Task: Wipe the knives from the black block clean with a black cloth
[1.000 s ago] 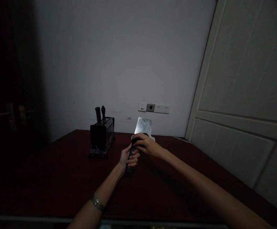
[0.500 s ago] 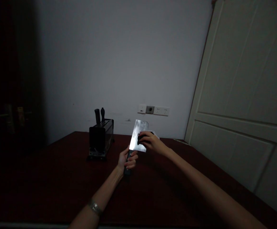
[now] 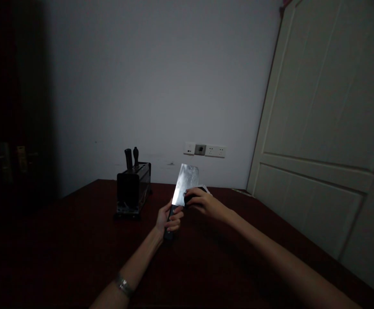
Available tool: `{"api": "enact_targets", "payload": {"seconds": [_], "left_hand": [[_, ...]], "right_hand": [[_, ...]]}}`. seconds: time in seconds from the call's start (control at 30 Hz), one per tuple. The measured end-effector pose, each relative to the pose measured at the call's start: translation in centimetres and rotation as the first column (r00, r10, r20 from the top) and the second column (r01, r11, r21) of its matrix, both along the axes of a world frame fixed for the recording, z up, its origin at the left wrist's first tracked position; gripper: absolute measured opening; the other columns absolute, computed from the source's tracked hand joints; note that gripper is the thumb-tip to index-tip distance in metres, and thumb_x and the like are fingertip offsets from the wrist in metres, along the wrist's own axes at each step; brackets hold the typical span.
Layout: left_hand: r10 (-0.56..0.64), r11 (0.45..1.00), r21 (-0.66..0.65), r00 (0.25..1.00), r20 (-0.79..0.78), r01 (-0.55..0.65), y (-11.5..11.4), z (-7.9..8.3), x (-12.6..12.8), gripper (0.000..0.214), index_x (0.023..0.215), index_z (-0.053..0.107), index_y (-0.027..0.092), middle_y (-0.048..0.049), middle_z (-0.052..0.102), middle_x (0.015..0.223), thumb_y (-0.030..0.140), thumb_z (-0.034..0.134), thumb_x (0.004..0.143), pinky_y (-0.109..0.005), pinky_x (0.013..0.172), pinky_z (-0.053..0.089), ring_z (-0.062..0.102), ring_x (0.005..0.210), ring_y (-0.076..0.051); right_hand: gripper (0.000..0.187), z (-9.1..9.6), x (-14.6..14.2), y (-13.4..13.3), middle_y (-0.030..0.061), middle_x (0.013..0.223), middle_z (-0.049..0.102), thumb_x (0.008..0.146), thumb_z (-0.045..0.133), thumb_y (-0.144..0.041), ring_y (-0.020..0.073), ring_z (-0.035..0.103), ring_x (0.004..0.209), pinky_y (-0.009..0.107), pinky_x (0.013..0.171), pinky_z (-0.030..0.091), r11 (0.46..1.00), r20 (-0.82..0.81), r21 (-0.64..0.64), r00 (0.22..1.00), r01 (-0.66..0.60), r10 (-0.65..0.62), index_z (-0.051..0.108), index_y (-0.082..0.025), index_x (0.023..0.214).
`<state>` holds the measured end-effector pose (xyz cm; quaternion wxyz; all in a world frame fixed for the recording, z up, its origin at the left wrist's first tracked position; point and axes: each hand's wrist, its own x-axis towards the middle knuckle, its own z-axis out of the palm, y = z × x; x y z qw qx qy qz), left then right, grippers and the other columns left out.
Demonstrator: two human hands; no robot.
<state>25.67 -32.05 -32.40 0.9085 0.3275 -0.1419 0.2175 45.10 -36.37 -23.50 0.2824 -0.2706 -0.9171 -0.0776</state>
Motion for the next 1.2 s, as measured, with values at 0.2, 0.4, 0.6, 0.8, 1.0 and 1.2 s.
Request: {"api": "enact_targets", "payload": {"seconds": [0.2, 0.4, 0.6, 0.8, 1.0, 1.2], "left_hand": [[-0.019, 1.000, 0.016, 1.000, 0.007, 0.019, 0.2, -0.1, 0.0, 0.037, 0.063, 0.032, 0.017, 0.0085, 0.026, 0.047, 0.042, 0.027, 0.091, -0.011, 0.024, 0.015, 0.009, 0.024, 0.000], [-0.014, 1.000, 0.026, 1.000, -0.003, 0.014, 0.2, -0.2, 0.0, 0.038, 0.063, 0.033, 0.017, 0.0083, 0.027, 0.046, 0.042, 0.026, 0.091, -0.012, 0.024, 0.015, 0.009, 0.024, -0.001], [0.002, 0.999, 0.033, 1.000, -0.007, -0.002, 0.2, 0.1, 0.0, 0.040, 0.064, 0.035, 0.016, 0.0082, 0.028, 0.046, 0.042, 0.023, 0.092, -0.012, 0.024, 0.015, 0.008, 0.025, 0.000], [0.022, 0.994, 0.106, 1.000, -0.020, -0.020, 0.1, 0.7, -0.1, 0.041, 0.064, 0.037, 0.016, 0.0075, 0.030, 0.046, 0.045, 0.024, 0.091, -0.014, 0.024, 0.018, 0.010, 0.025, -0.001], [0.103, 0.983, 0.159, 0.994, -0.032, -0.097, 0.4, 0.8, 0.3, 0.038, 0.065, 0.041, 0.015, 0.0068, 0.032, 0.046, 0.043, 0.030, 0.089, -0.014, 0.024, 0.019, 0.013, 0.026, -0.002], [0.238, 0.959, 0.189, 0.962, -0.132, -0.211, 0.8, 0.5, 0.5, 0.039, 0.064, 0.044, 0.015, 0.0065, 0.032, 0.045, 0.047, 0.035, 0.084, -0.015, 0.025, 0.022, 0.018, 0.026, -0.003]], "right_hand": [[0.018, 0.1, 0.9, 0.3, 0.0085, 0.112, 0.056, 0.083, 0.050, -0.015, 0.0192, 0.047, 0.114, 0.040, 0.094, 0.040, 0.998, -0.078, 0.019, 0.995, 0.056, -0.055, 0.065, -0.021, 0.091], [0.020, -0.5, 0.6, -0.5, 0.0085, 0.112, 0.057, 0.082, 0.051, -0.013, 0.0188, 0.047, 0.114, 0.038, 0.093, 0.041, 1.000, 0.005, -0.002, 1.000, -0.004, 0.004, 0.065, -0.021, 0.094], [0.024, -0.6, 1.9, 0.3, 0.0080, 0.112, 0.058, 0.082, 0.049, -0.011, 0.0196, 0.047, 0.115, 0.040, 0.095, 0.040, 0.997, -0.143, 0.033, 0.987, 0.077, -0.071, 0.066, -0.023, 0.093], [0.014, -3.3, 2.5, 1.9, 0.0081, 0.097, 0.067, 0.075, 0.061, -0.028, 0.0214, 0.060, 0.095, 0.038, 0.088, 0.044, 0.974, -0.743, -0.161, 0.630, 0.158, -0.225, 0.069, -0.018, 0.081], [0.040, -8.4, 3.1, 5.0, 0.0020, 0.063, 0.068, 0.051, 0.076, -0.039, 0.0200, 0.063, 0.059, 0.031, 0.055, 0.050, 0.806, -0.781, -0.564, -0.203, -0.179, -0.591, 0.066, -0.014, 0.082], [0.039, -12.3, 3.8, 7.2, -0.0002, 0.052, 0.064, 0.042, 0.079, -0.033, 0.0188, 0.060, 0.050, 0.031, 0.050, 0.048, 0.723, -0.631, -0.616, -0.353, -0.314, -0.691, 0.063, -0.014, 0.072]]}}
